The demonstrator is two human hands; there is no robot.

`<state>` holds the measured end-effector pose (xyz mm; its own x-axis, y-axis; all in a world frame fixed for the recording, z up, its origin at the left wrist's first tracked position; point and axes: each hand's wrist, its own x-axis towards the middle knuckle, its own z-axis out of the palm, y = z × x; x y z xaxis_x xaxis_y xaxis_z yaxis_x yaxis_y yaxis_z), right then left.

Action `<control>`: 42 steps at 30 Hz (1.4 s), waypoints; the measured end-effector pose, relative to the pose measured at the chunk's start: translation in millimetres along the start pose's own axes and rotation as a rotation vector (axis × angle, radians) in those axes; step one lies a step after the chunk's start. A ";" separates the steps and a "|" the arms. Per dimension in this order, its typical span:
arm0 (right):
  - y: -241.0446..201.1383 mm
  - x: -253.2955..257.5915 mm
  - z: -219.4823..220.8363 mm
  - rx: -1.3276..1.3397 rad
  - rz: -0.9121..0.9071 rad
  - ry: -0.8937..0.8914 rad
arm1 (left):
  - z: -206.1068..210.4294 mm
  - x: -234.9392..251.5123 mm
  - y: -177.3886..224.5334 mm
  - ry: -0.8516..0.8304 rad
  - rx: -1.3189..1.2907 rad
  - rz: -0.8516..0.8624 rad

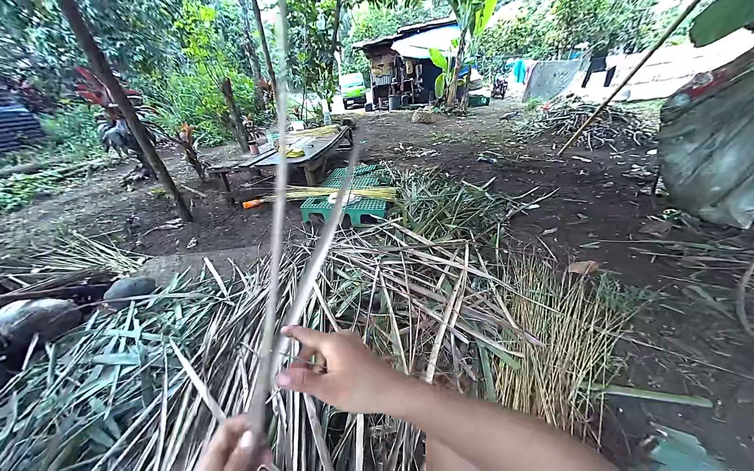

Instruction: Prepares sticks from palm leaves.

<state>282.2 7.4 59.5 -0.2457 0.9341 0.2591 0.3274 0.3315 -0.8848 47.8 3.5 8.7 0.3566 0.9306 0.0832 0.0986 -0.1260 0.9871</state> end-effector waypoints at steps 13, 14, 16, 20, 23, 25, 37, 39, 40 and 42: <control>24.2 -13.9 12.8 0.380 0.133 0.397 | 72.8 42.2 11.3 0.004 -0.090 -0.010; 25.3 -15.2 11.9 0.370 0.112 0.441 | 74.7 46.3 10.7 0.034 -0.131 -0.036; 27.2 -20.1 9.6 0.323 0.036 0.522 | 72.2 59.5 9.9 0.162 -0.237 -0.138; 31.5 -30.2 4.6 0.197 -0.223 0.697 | 67.1 88.5 -22.5 0.307 -0.141 -0.276; 20.0 -41.3 -20.1 0.187 -0.421 0.854 | 52.0 87.1 -96.5 0.073 0.389 -0.445; 15.3 -48.3 -38.5 0.235 -0.465 0.843 | 46.4 77.8 -134.4 -0.249 0.689 -0.586; 31.4 -52.6 -23.9 0.331 -0.399 0.512 | 72.9 42.4 39.2 -0.638 -0.174 0.102; 30.2 -54.8 -23.5 0.309 -0.398 0.487 | 80.0 32.7 49.7 -0.533 -0.130 0.154; 29.4 -56.8 -24.7 0.283 -0.390 0.452 | 82.8 28.5 51.4 -0.455 -0.102 0.173; 26.9 -61.7 -28.8 0.251 -0.351 0.312 | 84.5 22.7 50.6 -0.318 -0.045 0.215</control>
<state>332.4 -37.6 30.9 -0.0056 0.7805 0.6251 0.0368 0.6249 -0.7799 139.4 -10.8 49.0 0.6355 0.7308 0.2491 -0.0483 -0.2843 0.9575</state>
